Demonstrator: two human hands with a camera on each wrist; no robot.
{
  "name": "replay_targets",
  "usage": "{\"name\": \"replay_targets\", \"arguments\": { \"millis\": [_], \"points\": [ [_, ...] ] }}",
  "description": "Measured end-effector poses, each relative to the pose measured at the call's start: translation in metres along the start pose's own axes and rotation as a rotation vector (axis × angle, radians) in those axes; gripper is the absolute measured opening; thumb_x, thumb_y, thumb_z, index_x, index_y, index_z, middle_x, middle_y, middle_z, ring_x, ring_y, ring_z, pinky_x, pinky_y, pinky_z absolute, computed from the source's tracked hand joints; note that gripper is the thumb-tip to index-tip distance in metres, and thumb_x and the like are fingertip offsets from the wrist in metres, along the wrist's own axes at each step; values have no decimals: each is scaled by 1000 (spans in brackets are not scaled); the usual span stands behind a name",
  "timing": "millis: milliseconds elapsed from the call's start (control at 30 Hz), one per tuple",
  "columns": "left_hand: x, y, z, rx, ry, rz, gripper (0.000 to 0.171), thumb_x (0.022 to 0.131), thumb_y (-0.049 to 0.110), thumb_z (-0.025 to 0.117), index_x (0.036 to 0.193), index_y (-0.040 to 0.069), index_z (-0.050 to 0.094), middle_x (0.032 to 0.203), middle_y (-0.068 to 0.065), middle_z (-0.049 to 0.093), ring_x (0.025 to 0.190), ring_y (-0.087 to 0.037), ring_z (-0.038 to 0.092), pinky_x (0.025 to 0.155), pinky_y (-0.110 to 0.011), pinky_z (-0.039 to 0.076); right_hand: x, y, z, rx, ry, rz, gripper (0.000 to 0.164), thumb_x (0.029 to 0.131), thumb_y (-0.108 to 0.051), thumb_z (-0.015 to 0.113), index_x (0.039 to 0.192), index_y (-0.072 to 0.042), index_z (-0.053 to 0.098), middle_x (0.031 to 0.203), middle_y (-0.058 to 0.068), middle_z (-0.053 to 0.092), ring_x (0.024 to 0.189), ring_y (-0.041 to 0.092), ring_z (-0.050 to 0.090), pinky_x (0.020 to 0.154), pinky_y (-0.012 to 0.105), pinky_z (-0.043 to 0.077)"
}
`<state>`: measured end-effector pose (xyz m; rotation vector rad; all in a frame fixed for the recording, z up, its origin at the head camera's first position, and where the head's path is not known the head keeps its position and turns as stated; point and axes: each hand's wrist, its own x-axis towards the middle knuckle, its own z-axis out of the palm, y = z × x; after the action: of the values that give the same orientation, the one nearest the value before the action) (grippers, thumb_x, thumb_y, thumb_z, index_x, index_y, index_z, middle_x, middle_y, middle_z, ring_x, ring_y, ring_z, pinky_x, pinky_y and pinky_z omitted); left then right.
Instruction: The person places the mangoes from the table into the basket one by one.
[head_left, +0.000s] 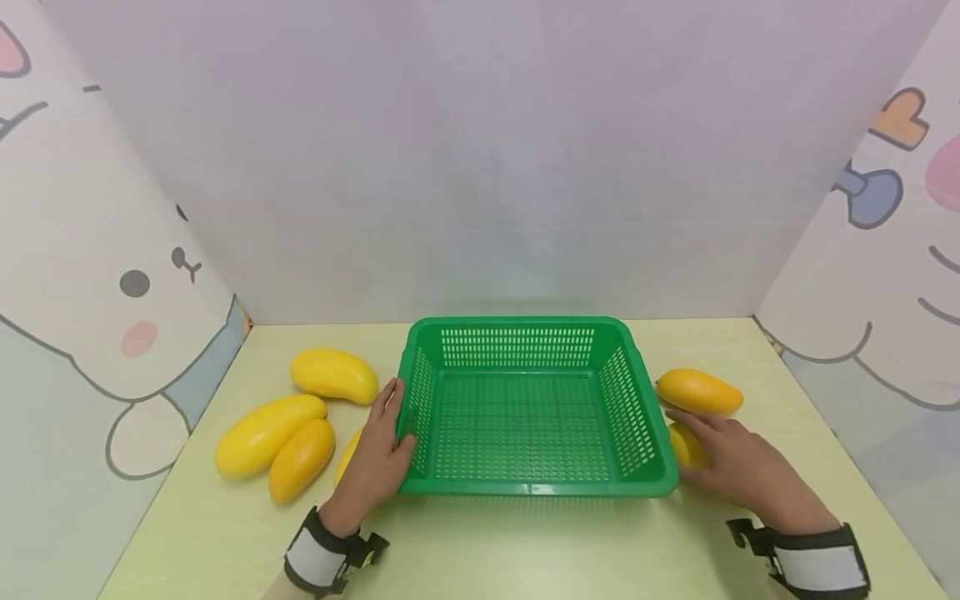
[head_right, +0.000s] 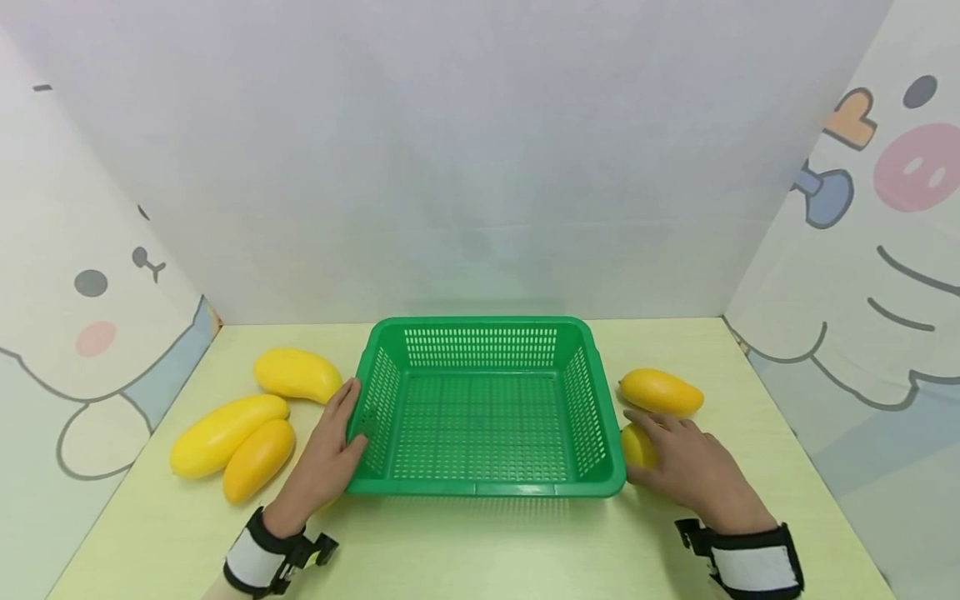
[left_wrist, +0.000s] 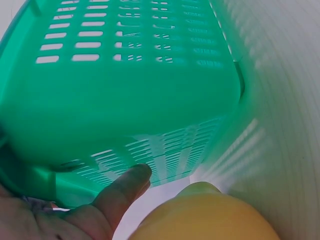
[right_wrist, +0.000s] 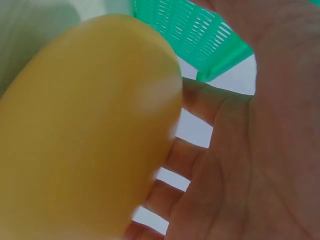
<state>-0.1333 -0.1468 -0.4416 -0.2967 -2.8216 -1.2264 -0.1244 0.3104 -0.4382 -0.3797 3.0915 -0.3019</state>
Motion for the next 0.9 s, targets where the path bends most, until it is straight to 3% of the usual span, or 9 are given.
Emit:
{"name": "replay_targets", "arguments": {
  "millis": [367, 600, 900],
  "points": [
    [0, -2, 0, 8, 4, 5, 73, 87, 1, 49, 149, 4, 13, 155, -8, 9, 137, -31, 24, 105, -52, 28, 1, 3, 4, 13, -10, 8, 89, 70, -73, 58, 135, -13, 49, 129, 20, 50, 107, 43, 50, 77, 59, 44],
    [-1, -1, 0, -2, 3, 1, 72, 87, 2, 48, 149, 4, 13, 155, -8, 9, 137, -31, 23, 105, -52, 28, 3, 8, 10, 8, 9, -22, 81, 69, -55, 73, 134, -14, 50, 127, 20, 51, 106, 42, 51, 77, 59, 44],
    [-1, -1, 1, 15, 14, 17, 71, 87, 2, 49, 149, 3, 14, 155, -9, 10, 137, -32, 24, 105, -52, 29, 7, 13, 16, -3, 39, -49, 76, 67, -49, 77, 131, -15, 52, 124, 19, 53, 104, 40, 52, 77, 58, 45]
  ]
}}
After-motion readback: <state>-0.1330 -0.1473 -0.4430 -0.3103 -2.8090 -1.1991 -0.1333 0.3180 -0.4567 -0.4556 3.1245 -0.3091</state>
